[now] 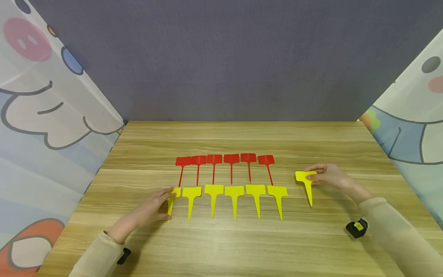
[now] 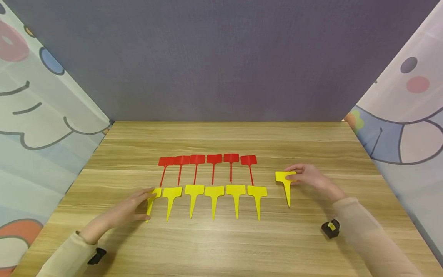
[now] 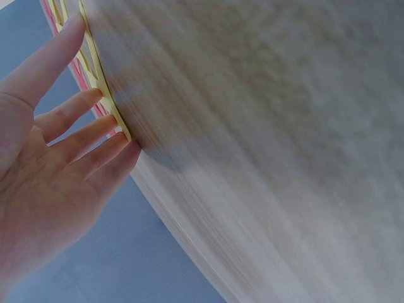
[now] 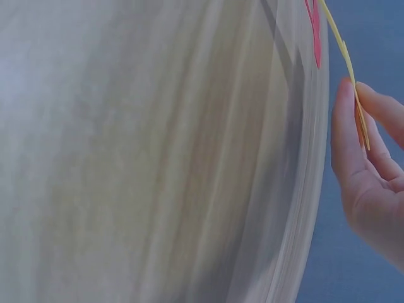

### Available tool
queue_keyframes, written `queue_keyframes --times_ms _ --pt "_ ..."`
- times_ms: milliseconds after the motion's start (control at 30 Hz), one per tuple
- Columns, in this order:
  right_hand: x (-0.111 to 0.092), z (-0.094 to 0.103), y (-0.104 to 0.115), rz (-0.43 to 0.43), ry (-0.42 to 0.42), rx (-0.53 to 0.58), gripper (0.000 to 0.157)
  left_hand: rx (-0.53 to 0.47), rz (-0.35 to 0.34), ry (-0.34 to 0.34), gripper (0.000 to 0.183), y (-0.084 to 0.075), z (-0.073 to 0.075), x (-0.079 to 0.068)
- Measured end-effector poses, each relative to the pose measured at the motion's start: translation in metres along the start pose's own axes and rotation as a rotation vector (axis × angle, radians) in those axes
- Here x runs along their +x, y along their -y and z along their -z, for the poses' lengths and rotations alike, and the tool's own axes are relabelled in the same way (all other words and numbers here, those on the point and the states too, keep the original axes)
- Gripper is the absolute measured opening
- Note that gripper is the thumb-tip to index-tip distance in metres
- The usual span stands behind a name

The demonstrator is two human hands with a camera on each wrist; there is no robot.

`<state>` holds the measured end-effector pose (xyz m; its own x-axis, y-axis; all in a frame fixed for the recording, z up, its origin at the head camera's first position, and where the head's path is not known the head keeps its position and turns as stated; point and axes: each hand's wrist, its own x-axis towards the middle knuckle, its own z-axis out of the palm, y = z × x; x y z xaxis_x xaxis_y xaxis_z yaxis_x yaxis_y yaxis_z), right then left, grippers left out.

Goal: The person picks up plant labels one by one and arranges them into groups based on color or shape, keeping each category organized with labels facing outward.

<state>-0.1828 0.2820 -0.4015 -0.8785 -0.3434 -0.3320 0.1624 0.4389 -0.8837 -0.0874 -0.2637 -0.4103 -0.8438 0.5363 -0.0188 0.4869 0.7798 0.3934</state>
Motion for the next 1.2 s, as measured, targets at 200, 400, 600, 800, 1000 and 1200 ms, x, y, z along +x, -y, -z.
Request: queue_keyframes --times_ms 200,400,600,800,1000,1200 --pt "0.002 -0.004 -0.004 -0.025 0.012 -0.029 0.052 -0.016 0.04 0.038 0.062 -0.001 0.002 0.0" --pt "0.002 -0.008 -0.004 -0.028 0.037 -0.04 0.049 -0.008 0.04 0.039 0.062 -0.002 0.003 0.0" --pt "0.002 -0.011 -0.005 -0.043 0.063 -0.026 0.05 -0.01 0.042 0.044 0.063 -0.001 0.001 0.0" --pt "0.003 -0.013 -0.008 -0.048 0.072 -0.018 0.049 -0.012 0.037 0.043 0.063 -0.002 0.003 0.0" --pt "0.003 -0.015 -0.008 -0.059 0.082 -0.028 0.05 -0.005 0.028 0.033 0.062 -0.001 0.002 -0.001" --pt "0.002 -0.016 -0.009 -0.053 0.086 -0.027 0.05 -0.014 0.044 0.049 0.062 -0.003 0.004 0.0"
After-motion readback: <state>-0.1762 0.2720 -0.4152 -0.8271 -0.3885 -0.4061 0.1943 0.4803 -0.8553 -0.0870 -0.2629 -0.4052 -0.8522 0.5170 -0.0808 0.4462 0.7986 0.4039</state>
